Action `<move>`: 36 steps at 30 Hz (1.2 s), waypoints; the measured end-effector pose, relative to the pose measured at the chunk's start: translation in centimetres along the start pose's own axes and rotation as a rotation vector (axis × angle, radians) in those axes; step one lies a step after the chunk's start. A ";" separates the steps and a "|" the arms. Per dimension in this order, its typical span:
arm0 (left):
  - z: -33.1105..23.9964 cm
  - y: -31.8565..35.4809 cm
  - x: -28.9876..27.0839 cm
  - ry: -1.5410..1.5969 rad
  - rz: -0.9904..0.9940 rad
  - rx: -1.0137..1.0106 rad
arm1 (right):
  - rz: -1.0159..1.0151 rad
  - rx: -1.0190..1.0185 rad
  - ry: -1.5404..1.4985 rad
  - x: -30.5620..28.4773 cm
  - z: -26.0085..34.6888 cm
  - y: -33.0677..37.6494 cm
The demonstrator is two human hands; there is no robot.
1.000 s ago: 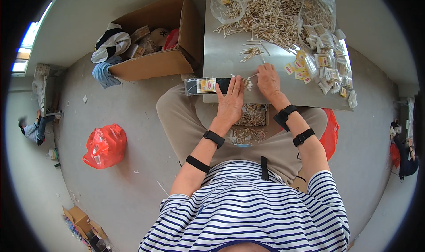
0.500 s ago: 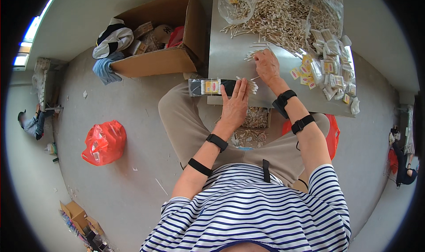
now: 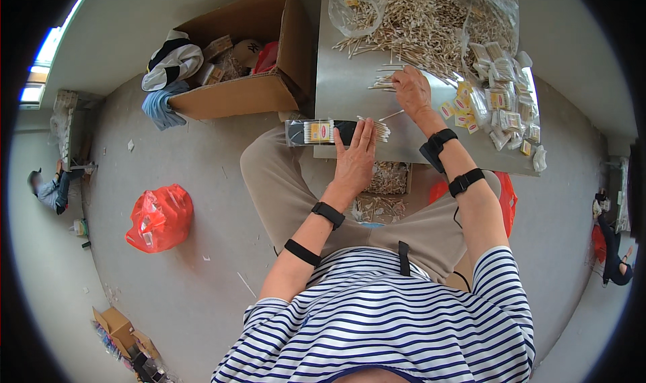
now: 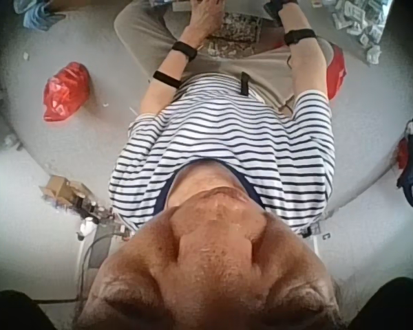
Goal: Packaging cotton swabs into small plastic bags and sealing them.
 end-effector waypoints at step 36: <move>0.2 -0.1 0.7 0.006 -0.019 -0.003 | 0.187 -0.077 -0.019 0.8 1.1 5.6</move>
Point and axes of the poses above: each hand's wrist, its own y-axis away from the middle knuckle, its own x-axis out of the palm, z = x × y, the point moved 1 cm from there along -y, towards the middle knuckle, and after that the axes turned 8 degrees about z, right-handed, at the moved point
